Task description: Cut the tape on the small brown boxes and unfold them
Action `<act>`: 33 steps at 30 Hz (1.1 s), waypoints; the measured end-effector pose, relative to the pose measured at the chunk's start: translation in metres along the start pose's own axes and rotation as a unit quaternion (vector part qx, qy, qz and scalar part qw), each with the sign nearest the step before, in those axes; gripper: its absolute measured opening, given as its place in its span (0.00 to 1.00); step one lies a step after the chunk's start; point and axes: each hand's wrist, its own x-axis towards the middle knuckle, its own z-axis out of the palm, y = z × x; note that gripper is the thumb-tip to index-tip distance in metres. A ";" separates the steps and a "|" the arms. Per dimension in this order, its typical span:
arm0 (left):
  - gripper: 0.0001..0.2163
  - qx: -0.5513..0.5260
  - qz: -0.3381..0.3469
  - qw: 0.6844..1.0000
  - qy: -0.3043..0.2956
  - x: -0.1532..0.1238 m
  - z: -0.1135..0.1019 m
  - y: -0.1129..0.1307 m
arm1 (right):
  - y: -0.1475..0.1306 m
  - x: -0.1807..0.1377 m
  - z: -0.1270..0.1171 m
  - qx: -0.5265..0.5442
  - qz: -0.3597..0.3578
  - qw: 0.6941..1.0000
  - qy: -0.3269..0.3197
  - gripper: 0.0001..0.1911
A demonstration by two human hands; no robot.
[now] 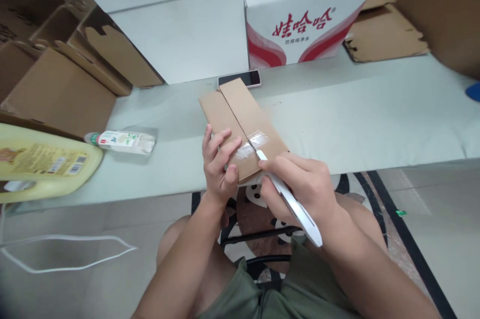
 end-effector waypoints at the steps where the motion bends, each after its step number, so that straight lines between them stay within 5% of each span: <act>1: 0.23 -0.001 0.002 1.000 -0.001 0.000 0.000 0.000 | -0.001 0.000 -0.001 0.001 0.005 1.000 -0.002 0.08; 13: 0.20 -0.042 0.026 0.998 0.032 0.004 -0.001 -0.002 | -0.013 -0.016 -0.015 0.027 0.077 0.996 0.022 0.06; 18: 0.21 -0.048 0.018 0.998 0.022 0.002 -0.008 -0.015 | 0.014 -0.023 -0.001 0.128 0.139 0.952 0.243 0.07; 20: 0.20 -0.083 0.006 0.996 0.014 0.001 -0.012 -0.023 | 0.038 -0.023 0.010 0.112 0.156 0.944 0.270 0.09; 22: 0.20 -0.124 -0.026 0.992 -0.002 0.000 -0.017 -0.031 | 0.063 -0.021 0.019 0.039 0.188 0.955 0.225 0.10; 27: 0.22 -0.199 -0.180 0.963 0.021 -0.001 -0.029 -0.053 | 0.112 -0.024 0.031 -0.114 0.258 0.959 -0.023 0.19; 33: 0.23 -0.330 -0.412 0.838 0.138 0.002 -0.035 -0.063 | 0.130 -0.029 0.034 -0.162 0.282 0.937 -0.129 0.25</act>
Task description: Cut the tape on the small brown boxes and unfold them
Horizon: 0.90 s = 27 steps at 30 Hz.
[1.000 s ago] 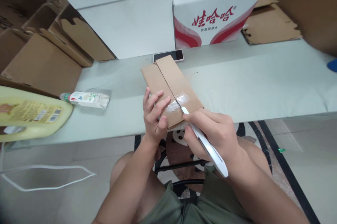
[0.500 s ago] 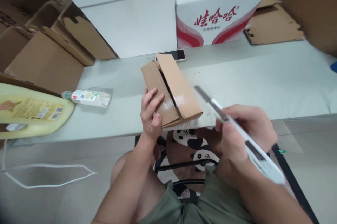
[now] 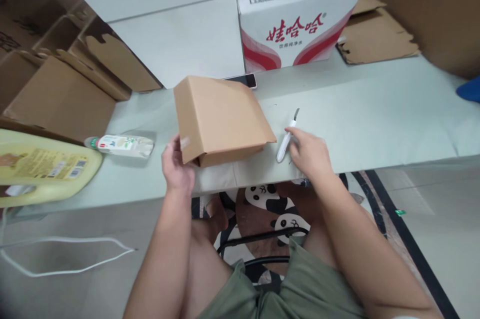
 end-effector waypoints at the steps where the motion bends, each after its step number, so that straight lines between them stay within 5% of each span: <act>1: 0.23 -0.017 -0.007 1.000 0.013 0.001 0.000 0.002 | 0.001 0.001 0.001 -0.004 0.001 1.000 0.000 0.26; 6: 0.17 0.015 0.020 0.998 0.053 0.004 0.000 0.012 | -0.006 -0.001 0.004 0.022 -0.015 0.999 0.026 0.25; 11: 0.14 0.017 -0.087 0.996 -0.012 0.003 0.001 0.019 | -0.025 -0.002 0.011 0.165 -0.111 0.978 -0.062 0.23; 16: 0.18 -0.001 -0.173 0.981 -0.085 -0.001 0.005 0.022 | -0.038 0.011 0.017 0.241 -0.068 0.965 -0.082 0.14; 19: 0.16 -0.014 -0.148 0.988 -0.052 0.000 0.006 0.021 | -0.040 0.012 0.016 0.315 -0.068 0.942 -0.092 0.19; 23: 0.15 -0.061 -0.063 0.996 0.021 0.000 0.007 0.017 | -0.039 0.002 0.015 0.343 -0.040 0.939 0.002 0.34; 27: 0.22 -0.051 -0.043 0.998 -0.017 -0.003 0.010 0.014 | -0.037 -0.007 0.014 0.345 0.002 0.935 0.078 0.34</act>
